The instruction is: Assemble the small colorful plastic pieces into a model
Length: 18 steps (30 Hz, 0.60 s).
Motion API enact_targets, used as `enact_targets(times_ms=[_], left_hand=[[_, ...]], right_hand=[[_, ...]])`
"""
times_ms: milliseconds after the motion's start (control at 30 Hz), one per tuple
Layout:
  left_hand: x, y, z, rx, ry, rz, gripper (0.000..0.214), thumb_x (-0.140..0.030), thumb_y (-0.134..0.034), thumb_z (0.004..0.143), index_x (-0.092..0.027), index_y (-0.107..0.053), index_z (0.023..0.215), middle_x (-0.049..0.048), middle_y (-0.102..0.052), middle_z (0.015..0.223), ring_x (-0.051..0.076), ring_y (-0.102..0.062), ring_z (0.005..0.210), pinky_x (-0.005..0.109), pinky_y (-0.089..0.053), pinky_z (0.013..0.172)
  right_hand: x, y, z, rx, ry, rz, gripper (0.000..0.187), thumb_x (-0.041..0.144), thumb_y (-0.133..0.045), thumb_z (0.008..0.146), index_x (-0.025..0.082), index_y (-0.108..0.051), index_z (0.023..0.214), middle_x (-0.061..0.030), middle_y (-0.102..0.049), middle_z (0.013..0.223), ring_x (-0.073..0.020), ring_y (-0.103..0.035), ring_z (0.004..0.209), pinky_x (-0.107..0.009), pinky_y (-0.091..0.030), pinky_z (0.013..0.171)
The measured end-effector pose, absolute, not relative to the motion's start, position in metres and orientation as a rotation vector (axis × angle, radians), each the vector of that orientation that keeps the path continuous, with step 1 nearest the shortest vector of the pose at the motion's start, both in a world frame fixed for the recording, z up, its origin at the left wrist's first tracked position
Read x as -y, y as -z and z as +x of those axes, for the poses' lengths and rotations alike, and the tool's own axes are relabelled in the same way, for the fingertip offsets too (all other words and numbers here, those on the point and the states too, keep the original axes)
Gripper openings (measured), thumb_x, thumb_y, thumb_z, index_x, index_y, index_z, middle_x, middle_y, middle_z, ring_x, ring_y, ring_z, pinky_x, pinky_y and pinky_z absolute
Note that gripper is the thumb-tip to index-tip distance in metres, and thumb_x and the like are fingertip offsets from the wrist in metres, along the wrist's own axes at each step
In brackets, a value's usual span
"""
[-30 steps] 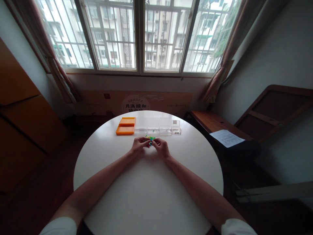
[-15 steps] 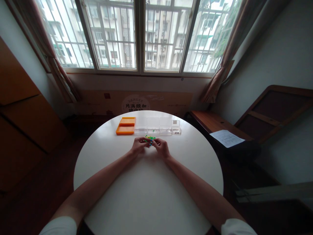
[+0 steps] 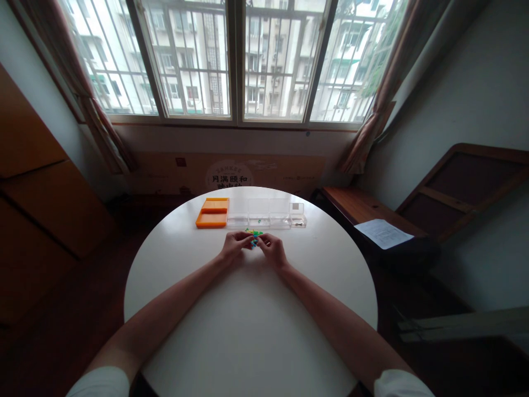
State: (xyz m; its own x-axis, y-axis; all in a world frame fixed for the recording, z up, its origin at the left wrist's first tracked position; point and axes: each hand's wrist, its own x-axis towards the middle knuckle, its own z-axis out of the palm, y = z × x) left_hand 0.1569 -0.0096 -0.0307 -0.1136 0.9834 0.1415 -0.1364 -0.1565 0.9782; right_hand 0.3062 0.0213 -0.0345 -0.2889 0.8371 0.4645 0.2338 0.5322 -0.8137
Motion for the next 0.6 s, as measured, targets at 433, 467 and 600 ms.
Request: enact_targets(times_ms=[433, 467, 600], left_hand=[[0.0113, 0.0287, 0.1586, -1.089, -1.47, 1.183, 0.033, -0.034, -0.073, 0.06, -0.008, -0.068, 0.08, 0.0068, -0.066, 0.065, 0.013, -0.06, 0.054, 0.025, -0.049, 0.055], [0.0113, 0.0288, 0.1587, -1.081, -1.467, 1.187, 0.032, -0.033, -0.073, 0.06, -0.008, -0.068, 0.08, 0.0067, -0.066, 0.065, 0.013, -0.06, 0.055, 0.025, -0.049, 0.055], [0.0108, 0.0295, 0.1586, -1.048, -1.472, 1.196, 0.033, -0.032, -0.073, 0.06, -0.009, -0.067, 0.082, 0.0066, -0.066, 0.066, 0.013, -0.059, 0.055, 0.025, -0.049, 0.056]], right_hand=[[-0.0217, 0.0353, 0.306, 1.782, -0.821, -0.857, 0.023, 0.03, -0.053, 0.076, 0.015, -0.064, 0.09, -0.0037, -0.063, 0.066, -0.0145, -0.059, 0.058, -0.024, -0.045, 0.054], [-0.0216, 0.0353, 0.3059, 1.785, -0.822, -0.856, 0.023, 0.03, -0.053, 0.076, 0.015, -0.064, 0.088, -0.0039, -0.064, 0.066, -0.0146, -0.059, 0.058, -0.024, -0.045, 0.054], [-0.0207, 0.0349, 0.3054, 1.781, -0.831, -0.848, 0.021, 0.03, -0.054, 0.076, 0.015, -0.064, 0.085, -0.0045, -0.065, 0.067, -0.015, -0.06, 0.059, -0.024, -0.045, 0.053]])
